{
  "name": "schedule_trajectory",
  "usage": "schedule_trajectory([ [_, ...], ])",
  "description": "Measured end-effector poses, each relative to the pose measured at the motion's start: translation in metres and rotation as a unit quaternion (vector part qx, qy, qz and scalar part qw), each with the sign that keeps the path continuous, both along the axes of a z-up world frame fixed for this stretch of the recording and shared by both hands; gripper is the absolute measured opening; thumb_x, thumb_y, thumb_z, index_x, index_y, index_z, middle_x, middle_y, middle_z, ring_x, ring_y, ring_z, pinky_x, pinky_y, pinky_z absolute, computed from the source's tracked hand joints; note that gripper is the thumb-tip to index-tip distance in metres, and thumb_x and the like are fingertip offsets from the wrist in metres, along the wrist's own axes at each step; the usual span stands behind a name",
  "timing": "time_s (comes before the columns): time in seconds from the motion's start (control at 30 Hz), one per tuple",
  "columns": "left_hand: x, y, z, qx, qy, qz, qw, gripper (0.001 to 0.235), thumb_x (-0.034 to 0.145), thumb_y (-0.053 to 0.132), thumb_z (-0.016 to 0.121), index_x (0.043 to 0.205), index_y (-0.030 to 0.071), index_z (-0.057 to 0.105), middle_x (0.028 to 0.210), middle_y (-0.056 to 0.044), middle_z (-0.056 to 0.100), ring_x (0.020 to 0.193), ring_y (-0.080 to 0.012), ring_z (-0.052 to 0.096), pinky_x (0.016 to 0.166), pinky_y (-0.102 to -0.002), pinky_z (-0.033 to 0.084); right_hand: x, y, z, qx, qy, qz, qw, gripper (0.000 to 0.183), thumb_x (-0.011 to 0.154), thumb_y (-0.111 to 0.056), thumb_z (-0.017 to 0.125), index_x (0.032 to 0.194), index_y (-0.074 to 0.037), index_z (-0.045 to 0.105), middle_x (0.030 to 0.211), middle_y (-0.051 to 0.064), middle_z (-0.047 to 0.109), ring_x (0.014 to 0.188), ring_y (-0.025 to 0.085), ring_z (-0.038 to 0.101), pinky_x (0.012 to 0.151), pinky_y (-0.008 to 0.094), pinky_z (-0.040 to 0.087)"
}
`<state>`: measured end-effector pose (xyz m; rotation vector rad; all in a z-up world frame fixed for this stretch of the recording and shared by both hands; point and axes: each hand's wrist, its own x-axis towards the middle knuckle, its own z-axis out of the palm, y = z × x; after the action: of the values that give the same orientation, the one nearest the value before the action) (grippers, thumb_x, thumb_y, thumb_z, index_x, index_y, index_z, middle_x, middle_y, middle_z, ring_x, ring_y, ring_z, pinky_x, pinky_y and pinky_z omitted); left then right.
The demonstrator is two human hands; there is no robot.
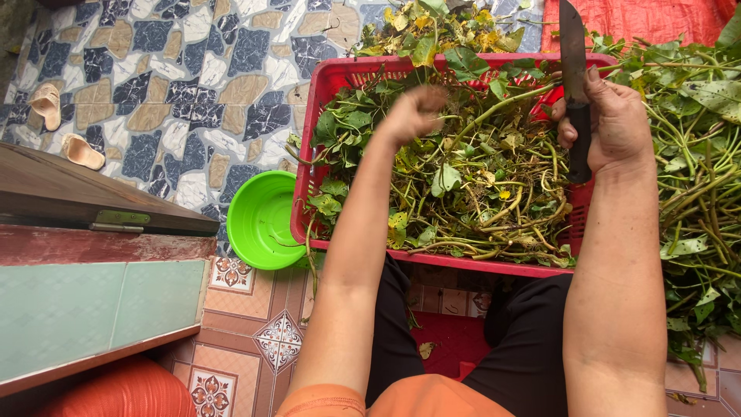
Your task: The person sits on a low stool and uses a knife to trim stems and leaves from a large pile of green vegetables in a red basket. They handle the vegetables one by one, cutting unwanted parts and placing the trimmed pieces back into the basket.
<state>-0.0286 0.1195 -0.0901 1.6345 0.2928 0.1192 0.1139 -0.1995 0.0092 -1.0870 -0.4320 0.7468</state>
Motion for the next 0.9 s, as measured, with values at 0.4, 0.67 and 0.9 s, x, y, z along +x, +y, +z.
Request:
schedule_trajectory([
  [0.4, 0.009, -0.032, 0.039, 0.021, 0.004, 0.037, 0.999, 0.076, 0.078, 0.027, 0.085, 0.141, 0.015, 0.046, 0.137, -0.013, 0.055, 0.121, -0.0248, 0.058, 0.104, -0.047, 0.052, 0.001, 0.000, -0.003, -0.014, 0.029, -0.043, 0.999, 0.035, 0.115, -0.041, 0.068, 0.112, -0.006, 0.067, 0.090, 0.013, 0.069, 0.061, 0.019, 0.057, 0.053, 0.035, 0.044],
  [0.67, 0.020, -0.050, 0.028, -0.050, -0.009, 0.009, 0.999, 0.025, 0.094, 0.019, 0.069, 0.111, 0.002, 0.077, 0.091, -0.009, 0.081, 0.079, -0.0144, 0.076, 0.074, -0.031, 0.066, -0.011, 0.019, 0.004, -0.164, -0.168, -0.172, 0.957, 0.058, 0.106, -0.048, 0.063, 0.138, -0.005, 0.041, 0.077, 0.004, 0.069, 0.056, 0.013, 0.059, 0.047, 0.030, 0.043],
  [0.9, 0.020, -0.056, 0.028, -0.086, -0.028, -0.004, 0.996, 0.025, 0.097, 0.020, 0.069, 0.111, 0.000, 0.076, 0.085, -0.008, 0.078, 0.072, -0.0140, 0.075, 0.069, -0.032, 0.066, -0.037, 0.038, 0.019, -0.343, -0.407, -0.065, 0.844, 0.074, 0.110, -0.043, 0.066, 0.167, -0.011, 0.032, 0.079, 0.006, 0.068, 0.070, 0.016, 0.062, 0.067, 0.036, 0.053],
])
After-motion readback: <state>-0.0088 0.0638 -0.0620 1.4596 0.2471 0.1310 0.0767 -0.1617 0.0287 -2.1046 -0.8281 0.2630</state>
